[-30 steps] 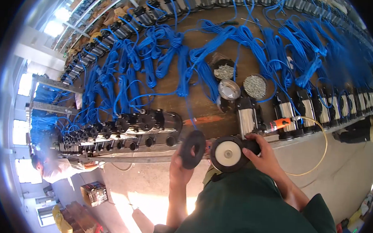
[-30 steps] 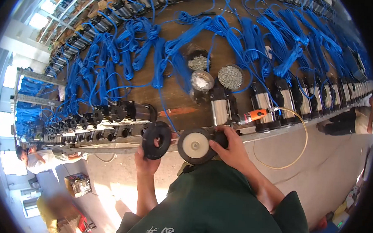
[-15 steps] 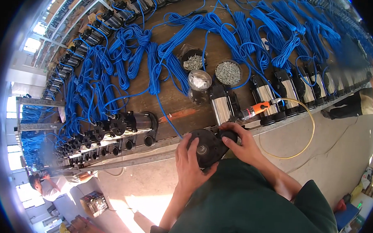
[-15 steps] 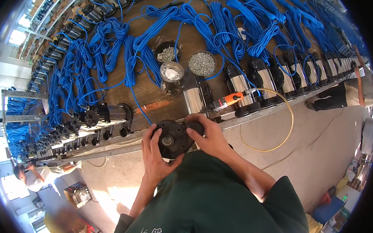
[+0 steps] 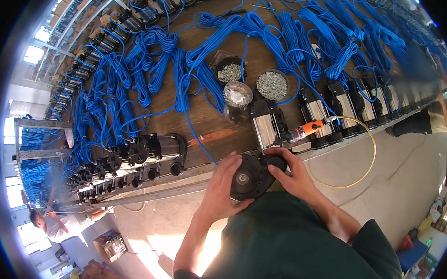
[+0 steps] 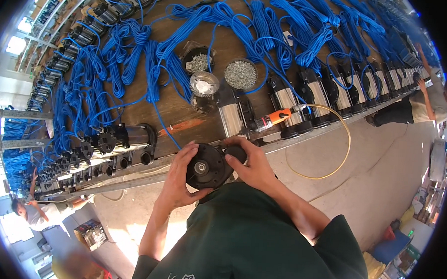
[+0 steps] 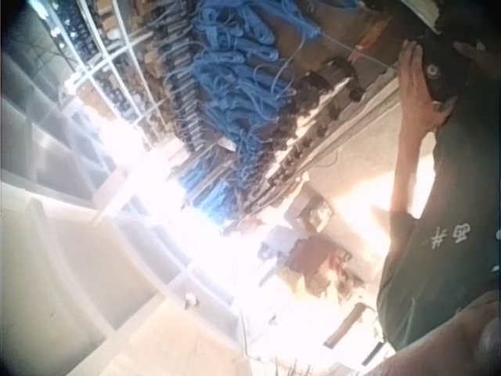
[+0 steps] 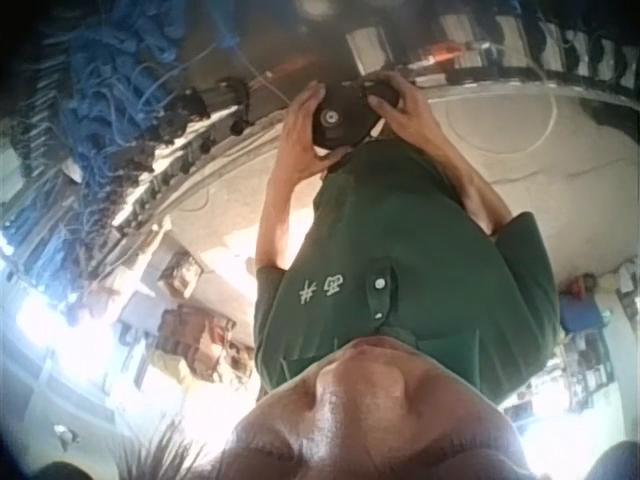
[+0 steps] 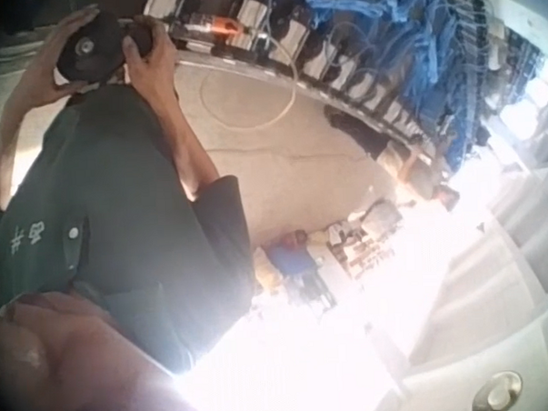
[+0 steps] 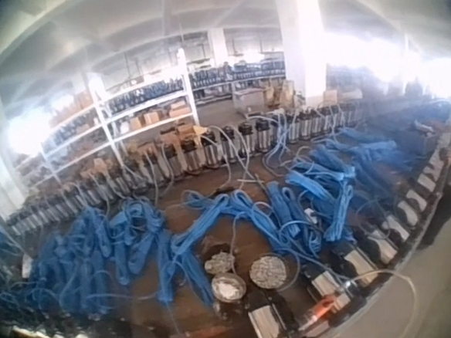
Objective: The person uses a pneumatic screwdriver to fasten metal plates and components onto a series of water pumps on a factory assembly line, taking screws from a small container.
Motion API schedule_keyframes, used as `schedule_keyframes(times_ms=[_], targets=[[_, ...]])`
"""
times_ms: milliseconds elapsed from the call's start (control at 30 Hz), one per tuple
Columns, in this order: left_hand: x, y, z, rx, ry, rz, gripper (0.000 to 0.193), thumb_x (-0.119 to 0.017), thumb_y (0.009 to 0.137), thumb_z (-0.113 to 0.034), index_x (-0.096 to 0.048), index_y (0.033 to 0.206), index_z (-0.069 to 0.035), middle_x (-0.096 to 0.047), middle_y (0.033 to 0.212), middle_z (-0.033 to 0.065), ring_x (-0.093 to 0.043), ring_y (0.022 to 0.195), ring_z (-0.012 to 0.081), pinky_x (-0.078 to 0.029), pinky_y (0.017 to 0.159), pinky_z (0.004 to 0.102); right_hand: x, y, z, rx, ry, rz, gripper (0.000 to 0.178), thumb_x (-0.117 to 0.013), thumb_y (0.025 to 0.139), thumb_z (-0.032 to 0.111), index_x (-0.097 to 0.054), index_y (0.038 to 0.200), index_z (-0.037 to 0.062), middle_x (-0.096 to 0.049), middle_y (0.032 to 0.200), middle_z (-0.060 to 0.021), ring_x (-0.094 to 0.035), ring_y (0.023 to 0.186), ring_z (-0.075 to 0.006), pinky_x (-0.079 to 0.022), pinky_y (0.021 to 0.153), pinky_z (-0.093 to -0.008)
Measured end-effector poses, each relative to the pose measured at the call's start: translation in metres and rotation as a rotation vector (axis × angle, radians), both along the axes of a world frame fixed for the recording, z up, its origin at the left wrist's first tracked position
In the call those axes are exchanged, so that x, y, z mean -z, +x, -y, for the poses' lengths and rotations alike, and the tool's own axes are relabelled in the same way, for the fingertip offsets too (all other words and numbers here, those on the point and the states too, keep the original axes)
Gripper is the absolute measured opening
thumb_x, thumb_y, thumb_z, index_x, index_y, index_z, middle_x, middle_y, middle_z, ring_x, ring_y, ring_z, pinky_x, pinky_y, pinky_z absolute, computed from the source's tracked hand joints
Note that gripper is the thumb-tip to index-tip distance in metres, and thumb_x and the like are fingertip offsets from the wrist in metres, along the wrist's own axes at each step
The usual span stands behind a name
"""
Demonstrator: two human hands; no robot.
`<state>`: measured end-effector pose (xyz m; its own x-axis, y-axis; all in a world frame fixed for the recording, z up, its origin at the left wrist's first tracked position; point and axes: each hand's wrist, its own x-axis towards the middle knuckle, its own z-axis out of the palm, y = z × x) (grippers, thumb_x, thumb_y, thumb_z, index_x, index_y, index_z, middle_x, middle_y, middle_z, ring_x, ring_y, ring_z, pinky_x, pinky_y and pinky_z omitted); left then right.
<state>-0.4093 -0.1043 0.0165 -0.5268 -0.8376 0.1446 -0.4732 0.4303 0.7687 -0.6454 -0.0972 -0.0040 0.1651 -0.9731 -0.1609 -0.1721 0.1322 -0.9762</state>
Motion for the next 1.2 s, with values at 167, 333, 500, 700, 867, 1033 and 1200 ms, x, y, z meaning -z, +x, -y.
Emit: schedule_keyframes(times_ms=[167,333,500,700,867,1033,1200], targets=[[0.005,0.003,0.002,0.023,0.027,-0.054,0.095,-0.087,0.057,-0.016,-0.038,0.137,-0.003,-0.044,0.139,0.0206,-0.041,0.132,0.0421,-0.037,0.108,0.0483,-0.004,0.002,0.000,-0.002,0.025,-0.063,0.038,-0.061,0.088,0.008,-0.055,0.124,-0.0004,-0.063,0.118,-0.0107,-0.058,0.110,-0.0187,-0.043,0.097,-0.0308],[-0.016,0.001,0.011,-0.070,0.000,-0.179,0.088,-0.086,0.060,-0.019,-0.043,0.134,-0.002,-0.046,0.137,0.0196,-0.045,0.129,0.0381,-0.038,0.106,0.0440,0.033,-0.008,-0.008,0.342,0.061,0.139,0.034,-0.065,0.088,0.014,-0.057,0.118,0.0003,-0.065,0.107,-0.0117,-0.062,0.099,-0.0182,-0.047,0.086,-0.0309],[-0.009,-0.011,0.080,-0.234,0.063,-0.356,0.043,-0.079,0.074,-0.012,-0.060,0.110,-0.001,-0.066,0.106,0.0130,-0.064,0.098,0.0247,-0.050,0.088,0.0345,0.037,-0.032,-0.016,0.524,0.086,0.031,0.030,-0.066,0.089,0.017,-0.057,0.114,0.0015,-0.063,0.102,-0.0062,-0.059,0.092,-0.0135,-0.047,0.080,-0.0283],[0.065,-0.066,0.247,-0.206,-0.290,-0.032,0.012,-0.062,0.080,-0.004,-0.066,0.092,-0.001,-0.066,0.088,0.0178,-0.064,0.080,0.0368,-0.051,0.072,0.0416,0.072,-0.048,-0.007,0.815,0.280,0.279,0.037,-0.066,0.090,0.024,-0.053,0.116,0.0019,-0.061,0.104,-0.0044,-0.056,0.093,-0.0118,-0.045,0.079,-0.0270],[0.152,-0.057,0.368,-0.223,-0.204,0.493,0.025,-0.066,0.073,-0.009,-0.068,0.097,-0.003,-0.068,0.092,0.0208,-0.066,0.087,0.0371,-0.053,0.077,0.0441,0.106,-0.066,0.007,0.783,0.422,0.238,0.052,-0.066,0.090,0.030,-0.048,0.125,-0.0036,-0.062,0.110,-0.0077,-0.057,0.100,-0.0143,-0.045,0.086,-0.0275],[0.187,-0.078,0.376,-0.166,-0.336,0.493,0.027,-0.067,0.067,-0.010,-0.064,0.093,-0.003,-0.061,0.093,0.0221,-0.059,0.089,0.0422,-0.048,0.079,0.0486,0.119,-0.067,0.030,0.792,0.422,0.366,0.041,-0.071,0.086,0.027,-0.059,0.114,0.0005,-0.063,0.097,-0.0025,-0.054,0.088,-0.0100,-0.043,0.078,-0.0266],[0.122,-0.145,0.311,0.060,-0.504,0.094,0.024,-0.067,0.067,-0.001,-0.060,0.090,-0.003,-0.060,0.089,0.0145,-0.059,0.083,0.0356,-0.048,0.074,0.0435,0.143,-0.061,0.041,0.832,0.463,0.228,0.045,-0.077,0.079,0.032,-0.058,0.105,0.0000,-0.061,0.083,-0.0033,-0.053,0.070,-0.0102,-0.044,0.061,-0.0287]])
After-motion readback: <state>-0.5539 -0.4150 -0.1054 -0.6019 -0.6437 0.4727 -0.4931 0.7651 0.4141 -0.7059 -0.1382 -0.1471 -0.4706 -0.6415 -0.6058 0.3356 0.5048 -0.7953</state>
